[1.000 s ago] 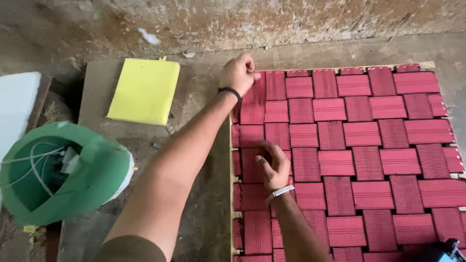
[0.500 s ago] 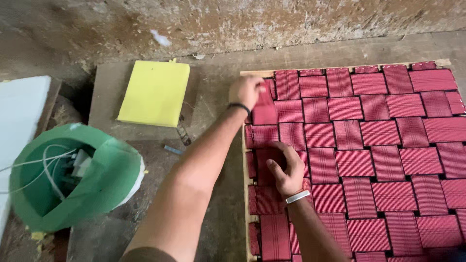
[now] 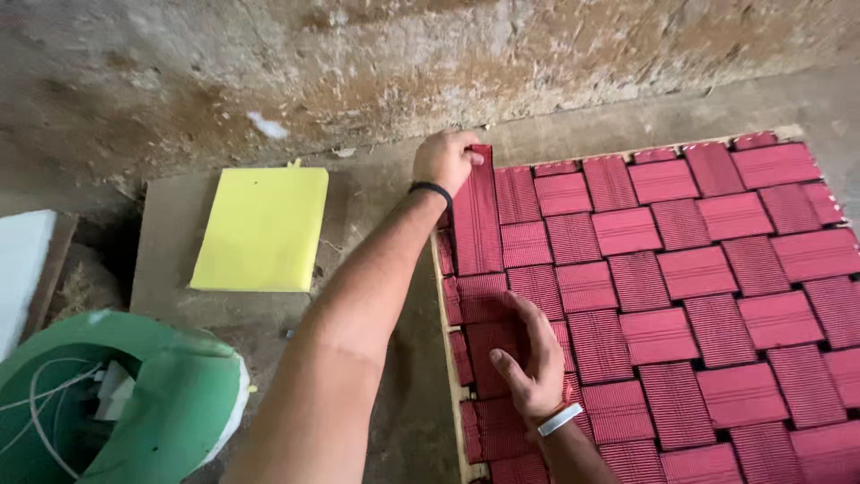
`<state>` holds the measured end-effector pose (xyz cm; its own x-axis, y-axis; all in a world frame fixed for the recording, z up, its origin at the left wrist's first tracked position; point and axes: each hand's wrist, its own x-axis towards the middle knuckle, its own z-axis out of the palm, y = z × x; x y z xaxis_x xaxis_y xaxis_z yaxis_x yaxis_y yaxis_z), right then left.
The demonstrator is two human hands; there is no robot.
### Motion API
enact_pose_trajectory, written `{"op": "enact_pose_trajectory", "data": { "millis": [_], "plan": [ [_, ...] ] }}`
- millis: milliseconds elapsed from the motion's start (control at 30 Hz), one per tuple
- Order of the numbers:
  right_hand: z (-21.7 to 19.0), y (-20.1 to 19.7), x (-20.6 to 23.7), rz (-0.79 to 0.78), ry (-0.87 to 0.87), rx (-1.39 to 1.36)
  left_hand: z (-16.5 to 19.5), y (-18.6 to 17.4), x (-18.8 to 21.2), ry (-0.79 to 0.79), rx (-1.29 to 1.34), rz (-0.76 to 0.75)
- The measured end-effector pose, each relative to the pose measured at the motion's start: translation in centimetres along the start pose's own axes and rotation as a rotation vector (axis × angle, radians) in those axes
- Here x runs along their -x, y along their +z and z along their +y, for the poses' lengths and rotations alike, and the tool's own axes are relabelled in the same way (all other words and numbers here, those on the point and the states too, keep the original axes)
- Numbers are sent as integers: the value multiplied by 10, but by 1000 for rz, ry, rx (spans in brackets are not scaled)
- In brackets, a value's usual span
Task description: The person weaves red webbing straps across a wooden frame, pulling and interlacing each strap through the existing weave and pressing the surface flat. They cut a strap with scissors and use a pneumatic nail gun to fasten strap ends to the frame.
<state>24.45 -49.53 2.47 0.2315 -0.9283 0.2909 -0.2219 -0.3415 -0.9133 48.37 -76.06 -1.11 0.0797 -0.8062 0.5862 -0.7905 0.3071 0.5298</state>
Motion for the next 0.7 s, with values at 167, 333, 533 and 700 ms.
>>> {"op": "enact_pose_trajectory", "data": {
  "millis": [167,333,533,700],
  "plan": [
    [1,-4,-1,-10,106,-10,27,-4,26,-60,-36,-27],
    [-4,4,-13,-85,-119,357,41,-24,73,-200,-4,-210],
    [2,27,-80,-170,-204,710,35,-37,78,-44,51,-404],
    [15,43,-104,-222,-190,857,27,-31,60,-276,39,-359]
  ]
}}
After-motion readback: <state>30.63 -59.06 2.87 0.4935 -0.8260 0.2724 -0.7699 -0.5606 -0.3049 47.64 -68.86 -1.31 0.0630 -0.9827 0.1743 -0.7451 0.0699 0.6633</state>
